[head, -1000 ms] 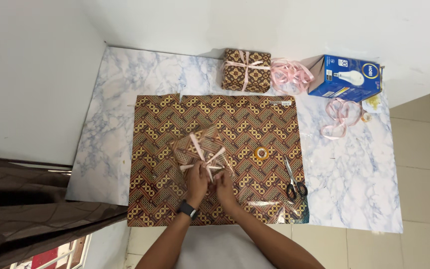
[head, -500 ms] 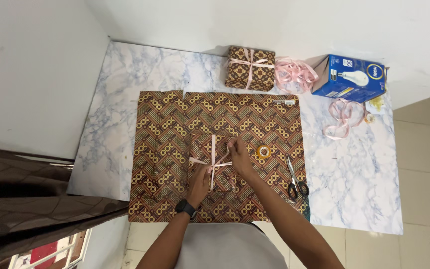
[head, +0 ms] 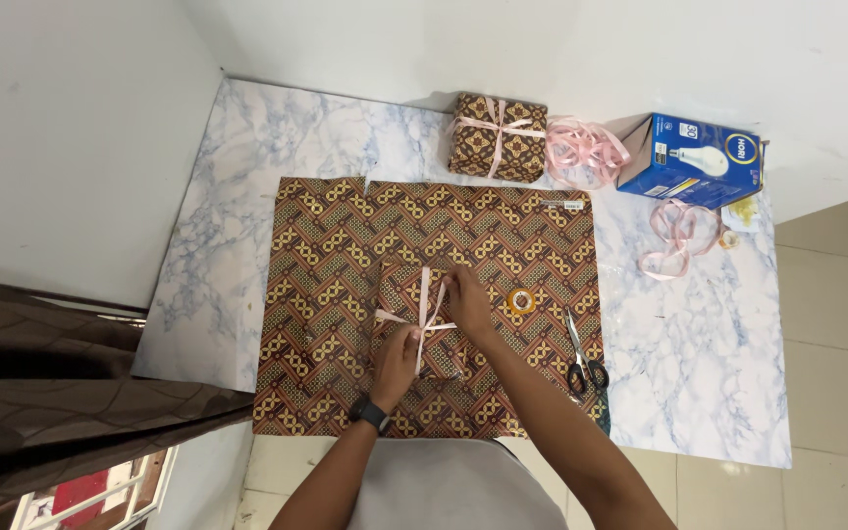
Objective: The person wraps a small box with patterned brown and gold paper, folds the edges, and secures them with tape. They then place a pink ribbon around the box, tie it into a bow, and adjust the loops and tails to finish the presentation.
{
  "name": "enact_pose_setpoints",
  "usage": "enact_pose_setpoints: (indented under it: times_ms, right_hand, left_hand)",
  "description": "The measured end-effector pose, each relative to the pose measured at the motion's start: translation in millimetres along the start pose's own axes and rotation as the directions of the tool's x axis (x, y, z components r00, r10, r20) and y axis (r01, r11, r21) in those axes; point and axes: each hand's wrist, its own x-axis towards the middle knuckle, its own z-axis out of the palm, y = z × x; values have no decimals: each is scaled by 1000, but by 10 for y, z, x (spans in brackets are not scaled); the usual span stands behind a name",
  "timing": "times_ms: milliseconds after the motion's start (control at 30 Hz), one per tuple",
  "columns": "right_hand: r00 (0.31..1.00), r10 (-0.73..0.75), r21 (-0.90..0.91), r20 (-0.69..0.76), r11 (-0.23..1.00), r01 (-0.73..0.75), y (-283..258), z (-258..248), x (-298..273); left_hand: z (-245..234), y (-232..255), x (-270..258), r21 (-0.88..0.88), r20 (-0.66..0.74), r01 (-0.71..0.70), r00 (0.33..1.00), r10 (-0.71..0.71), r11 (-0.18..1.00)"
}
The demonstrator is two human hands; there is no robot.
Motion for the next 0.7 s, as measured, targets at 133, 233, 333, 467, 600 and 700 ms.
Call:
enact_pose_setpoints:
  times_ms: [133, 233, 333, 467, 600, 700]
  right_hand:
    - [999, -21, -59, 28, 998, 22, -37, 10, -40]
    - [999, -30, -39, 32, 999, 31, -103, -9, -31]
    - [999, -11, 45, 30, 999, 10, -164, -69, -41]
    - [996, -21, 16, -89, 1000, 22, -198, -179, -265]
    - [981, -191, -95, -10, 977, 190, -196, -241, -735]
    - [950, -285, -132, 132, 944, 301, -198, -233, -1054]
  left_hand:
    - [-14, -44, 57, -130, 83, 143, 988, -133, 981]
    - [-1, -73, 83, -191, 101, 202, 977, -186, 961]
    - [17, -78, 103, -190, 104, 227, 972, -210, 955]
    - [2, -63, 108, -150, 128, 254, 963, -236, 956]
    - [-11, -49, 125, -176, 129, 239, 967, -219, 955]
    - [20, -69, 138, -182, 117, 246, 967, -227, 952]
